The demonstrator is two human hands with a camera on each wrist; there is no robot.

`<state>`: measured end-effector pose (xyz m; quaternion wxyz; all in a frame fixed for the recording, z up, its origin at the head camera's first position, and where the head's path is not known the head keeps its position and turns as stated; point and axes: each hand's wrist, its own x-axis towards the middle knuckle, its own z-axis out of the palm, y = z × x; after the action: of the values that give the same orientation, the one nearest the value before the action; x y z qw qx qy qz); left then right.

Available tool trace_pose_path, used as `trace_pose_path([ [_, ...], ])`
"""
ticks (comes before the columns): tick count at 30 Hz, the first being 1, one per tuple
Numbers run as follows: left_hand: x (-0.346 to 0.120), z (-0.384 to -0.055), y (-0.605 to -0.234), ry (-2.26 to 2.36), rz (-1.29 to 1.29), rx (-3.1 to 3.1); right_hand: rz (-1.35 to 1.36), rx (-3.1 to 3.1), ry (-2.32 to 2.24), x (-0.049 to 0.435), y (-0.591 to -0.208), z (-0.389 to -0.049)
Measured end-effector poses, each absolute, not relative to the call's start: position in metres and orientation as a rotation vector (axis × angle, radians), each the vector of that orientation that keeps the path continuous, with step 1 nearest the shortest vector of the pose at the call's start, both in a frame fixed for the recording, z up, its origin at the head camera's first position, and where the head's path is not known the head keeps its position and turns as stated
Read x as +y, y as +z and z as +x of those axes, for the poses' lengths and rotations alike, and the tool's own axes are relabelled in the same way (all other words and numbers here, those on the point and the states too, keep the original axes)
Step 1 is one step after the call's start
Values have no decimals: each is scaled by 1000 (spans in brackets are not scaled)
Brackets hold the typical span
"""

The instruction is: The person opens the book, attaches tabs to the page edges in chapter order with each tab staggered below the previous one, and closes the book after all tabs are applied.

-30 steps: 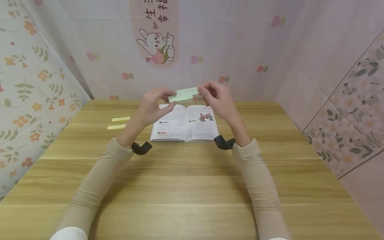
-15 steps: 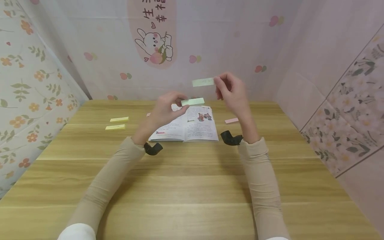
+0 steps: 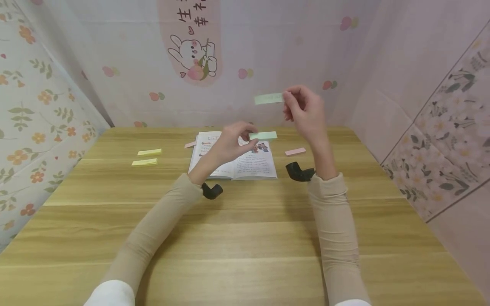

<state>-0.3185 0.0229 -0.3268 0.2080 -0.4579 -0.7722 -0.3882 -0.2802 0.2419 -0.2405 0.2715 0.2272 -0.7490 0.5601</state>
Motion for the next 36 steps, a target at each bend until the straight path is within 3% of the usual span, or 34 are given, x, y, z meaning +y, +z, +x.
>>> trace_pose_path([
  [36, 123, -329, -368, -1058, -1106, -2586, 422, -1931, 1765, 298, -247, -293],
])
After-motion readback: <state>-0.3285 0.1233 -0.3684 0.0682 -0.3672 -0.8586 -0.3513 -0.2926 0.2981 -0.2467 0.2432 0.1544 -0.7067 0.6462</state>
